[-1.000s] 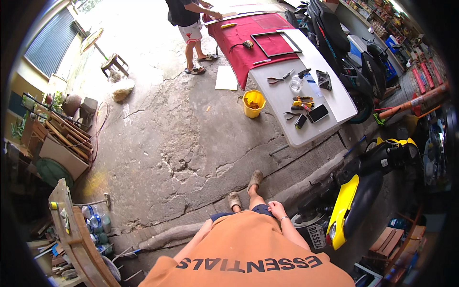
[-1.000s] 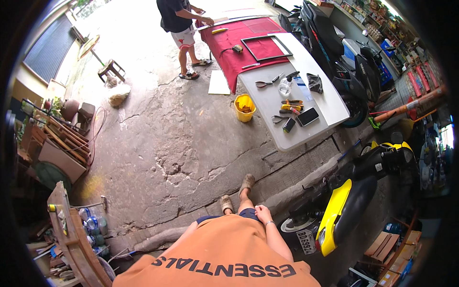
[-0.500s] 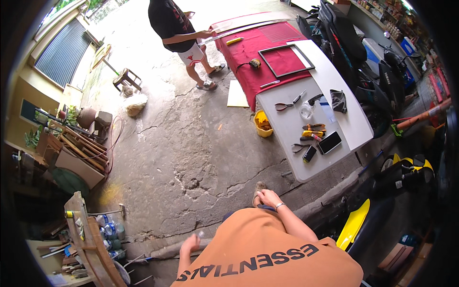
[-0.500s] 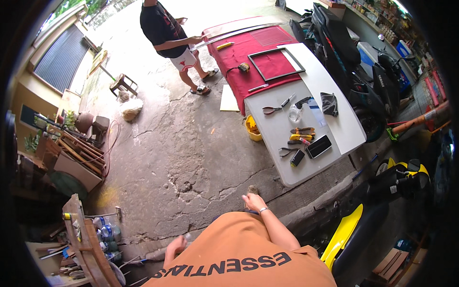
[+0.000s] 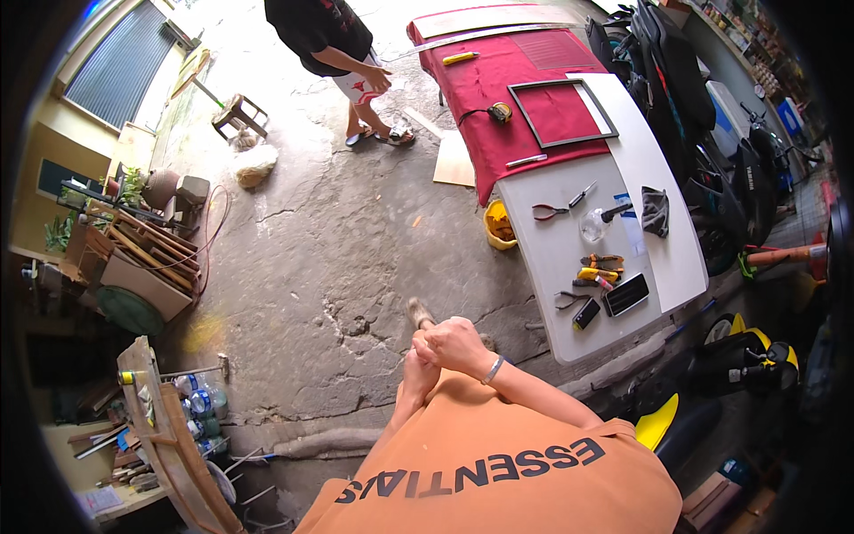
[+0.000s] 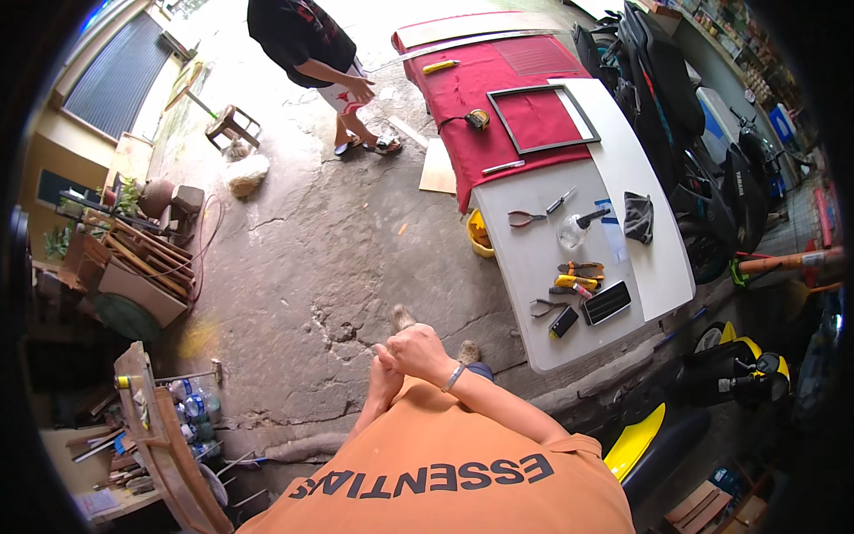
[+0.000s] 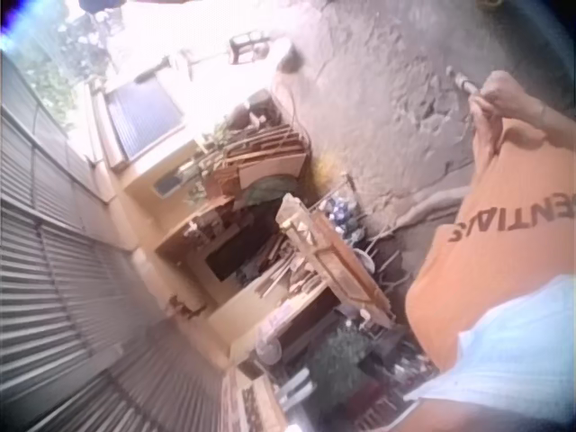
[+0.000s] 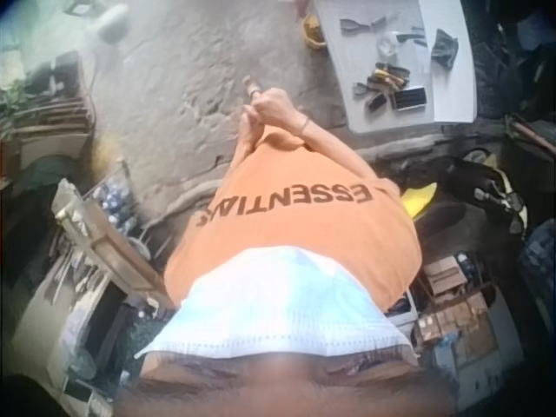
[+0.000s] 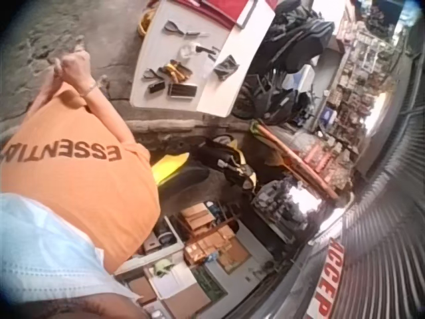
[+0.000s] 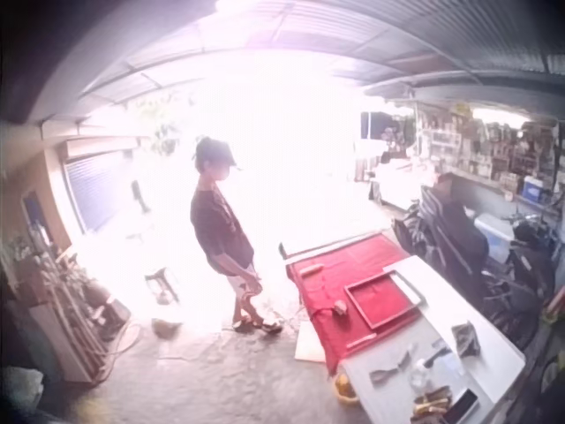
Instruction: The person uses a spray gun to apply a coat of paint to a wooden frame resting on a fan. They move the frame to a table to dry, then return to spray paint a second wooden frame in the same manner.
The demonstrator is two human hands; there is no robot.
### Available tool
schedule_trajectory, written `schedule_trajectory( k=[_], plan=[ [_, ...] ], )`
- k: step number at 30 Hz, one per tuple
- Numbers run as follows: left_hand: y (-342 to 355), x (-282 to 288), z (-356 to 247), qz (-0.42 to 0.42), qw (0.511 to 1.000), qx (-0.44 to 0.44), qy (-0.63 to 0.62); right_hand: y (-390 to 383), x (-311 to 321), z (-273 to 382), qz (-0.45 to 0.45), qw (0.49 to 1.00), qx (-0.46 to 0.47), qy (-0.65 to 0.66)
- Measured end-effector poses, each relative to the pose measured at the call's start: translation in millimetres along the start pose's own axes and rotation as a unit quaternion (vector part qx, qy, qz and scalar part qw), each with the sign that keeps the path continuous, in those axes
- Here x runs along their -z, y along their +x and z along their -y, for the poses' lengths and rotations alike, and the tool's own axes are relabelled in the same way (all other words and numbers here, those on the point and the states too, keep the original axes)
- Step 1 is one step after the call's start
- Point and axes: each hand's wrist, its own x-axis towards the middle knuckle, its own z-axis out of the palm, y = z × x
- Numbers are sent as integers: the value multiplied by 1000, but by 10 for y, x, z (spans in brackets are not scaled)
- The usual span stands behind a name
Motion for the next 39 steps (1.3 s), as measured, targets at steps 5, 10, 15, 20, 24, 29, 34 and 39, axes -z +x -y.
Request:
schedule_trajectory(
  k=[5, 10, 15, 20, 24, 29, 34, 39],
  plan=[
    [650, 33, 73, 119, 983, -91, -110, 478, 345, -199, -17, 995, 100, 3],
    [1368, 624, -272, 329, 913, -202, -129, 1040, 527, -260, 8, 998, 2, -56],
    [1923, 1322, -861, 316, 918, -185, -150, 1595, 685, -231, -37, 979, -198, 1],
    [2437, 1639, -936, 388, 891, -194, -134, 1983, 735, -116, -113, 975, -172, 84],
    [2653, 1796, -1059, 414, 876, -219, -112, 2117, 844, 38, -76, 959, -268, 45],
    [2842, 1811, -1150, 467, 847, -218, -128, 2135, 829, 40, -88, 964, -247, 51],
    [2984, 1825, -1092, 572, 771, -127, -251, 2165, 1117, 169, -190, 958, -209, 50],
    [2900, 2113, -1730, 442, 784, -284, -332, 1977, 1392, 256, -342, 898, -277, -18]
  ],
)
